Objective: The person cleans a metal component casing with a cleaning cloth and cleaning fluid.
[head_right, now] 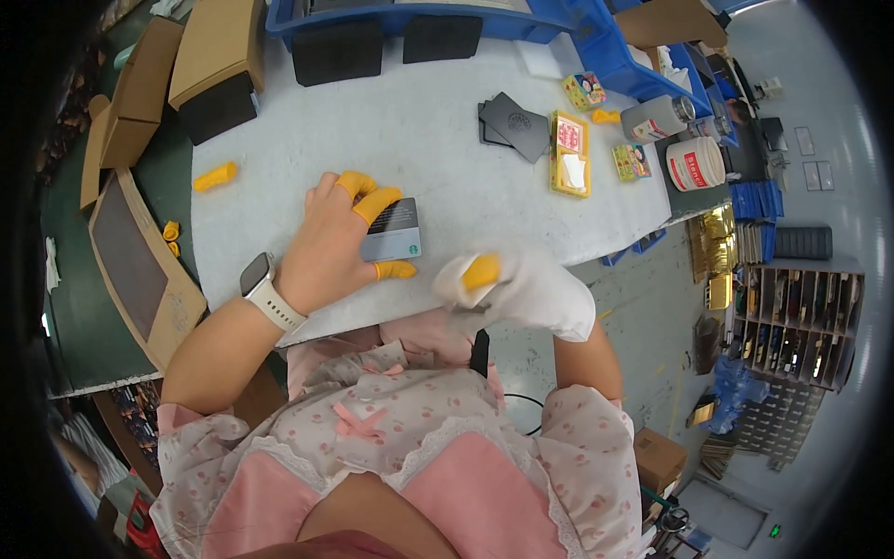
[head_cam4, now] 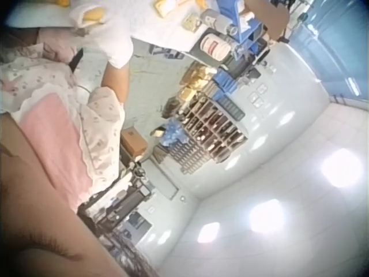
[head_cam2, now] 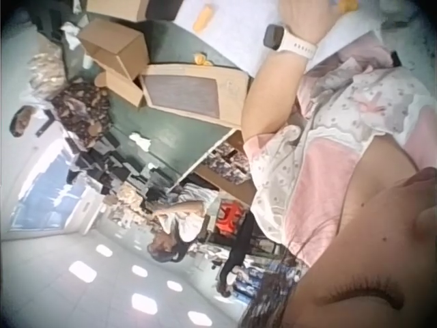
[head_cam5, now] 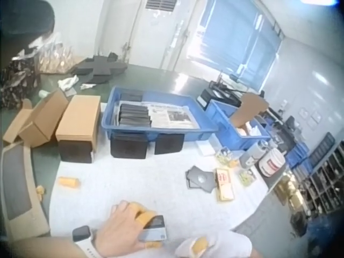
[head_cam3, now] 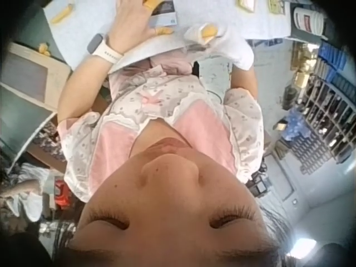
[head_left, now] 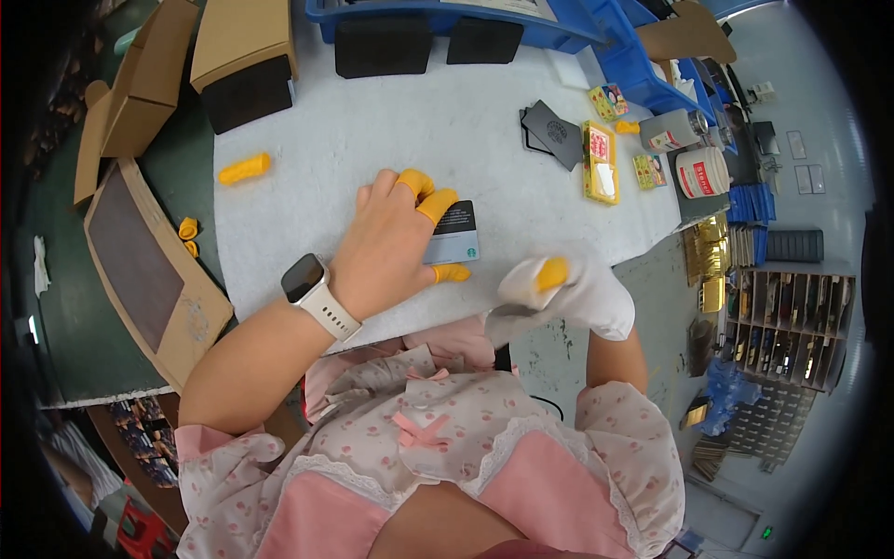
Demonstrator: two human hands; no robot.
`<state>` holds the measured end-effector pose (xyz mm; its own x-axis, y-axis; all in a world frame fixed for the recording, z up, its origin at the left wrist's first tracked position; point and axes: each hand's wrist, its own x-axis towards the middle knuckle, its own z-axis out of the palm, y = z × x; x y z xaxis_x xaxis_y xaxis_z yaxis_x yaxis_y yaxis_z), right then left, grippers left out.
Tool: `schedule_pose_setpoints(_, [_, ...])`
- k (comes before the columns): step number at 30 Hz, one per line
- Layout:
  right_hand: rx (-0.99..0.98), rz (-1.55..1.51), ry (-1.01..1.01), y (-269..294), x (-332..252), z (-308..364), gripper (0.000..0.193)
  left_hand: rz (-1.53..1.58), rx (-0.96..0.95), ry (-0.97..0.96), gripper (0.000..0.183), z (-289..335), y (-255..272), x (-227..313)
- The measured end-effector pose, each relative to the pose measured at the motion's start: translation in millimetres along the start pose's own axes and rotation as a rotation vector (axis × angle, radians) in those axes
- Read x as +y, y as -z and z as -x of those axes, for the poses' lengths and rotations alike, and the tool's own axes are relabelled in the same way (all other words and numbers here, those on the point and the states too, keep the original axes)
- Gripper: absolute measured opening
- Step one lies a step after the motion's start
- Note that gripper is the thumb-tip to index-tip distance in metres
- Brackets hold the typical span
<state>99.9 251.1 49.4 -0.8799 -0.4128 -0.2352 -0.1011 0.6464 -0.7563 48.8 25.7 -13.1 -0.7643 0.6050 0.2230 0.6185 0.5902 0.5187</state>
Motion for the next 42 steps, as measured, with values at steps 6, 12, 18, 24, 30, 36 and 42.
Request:
schedule_pose_setpoints(6, [0.718,-0.720,-0.451,-20,1,-38,0.041,0.014,0.192,0.121,0.089,-2,4,-1])
schedule_pose_setpoints(12, [0.545,-0.224,-0.126,-68,-27,-92,0.042,-0.099,0.470,0.098,0.089,-3,4,-10])
schedule_pose_setpoints(18, [0.857,-0.587,-0.189,-21,-8,-96,0.026,-0.093,0.498,0.148,0.100,-2,12,-6])
schedule_pose_setpoints(24, [0.685,0.548,0.194,6,21,-98,0.024,-0.125,0.541,0.152,0.100,-5,16,-10])
schedule_pose_setpoints(30, [0.672,0.000,0.067,25,-42,-91,0.047,-0.119,0.519,0.175,0.085,-4,15,-21])
schedule_pose_setpoints(36, [0.275,-0.022,0.074,-10,-59,-126,0.035,-0.204,0.468,0.129,0.098,2,19,-21])
schedule_pose_setpoints(42, [0.463,-0.524,0.065,-15,-20,-137,0.032,-0.200,0.669,0.192,0.113,-5,28,-7])
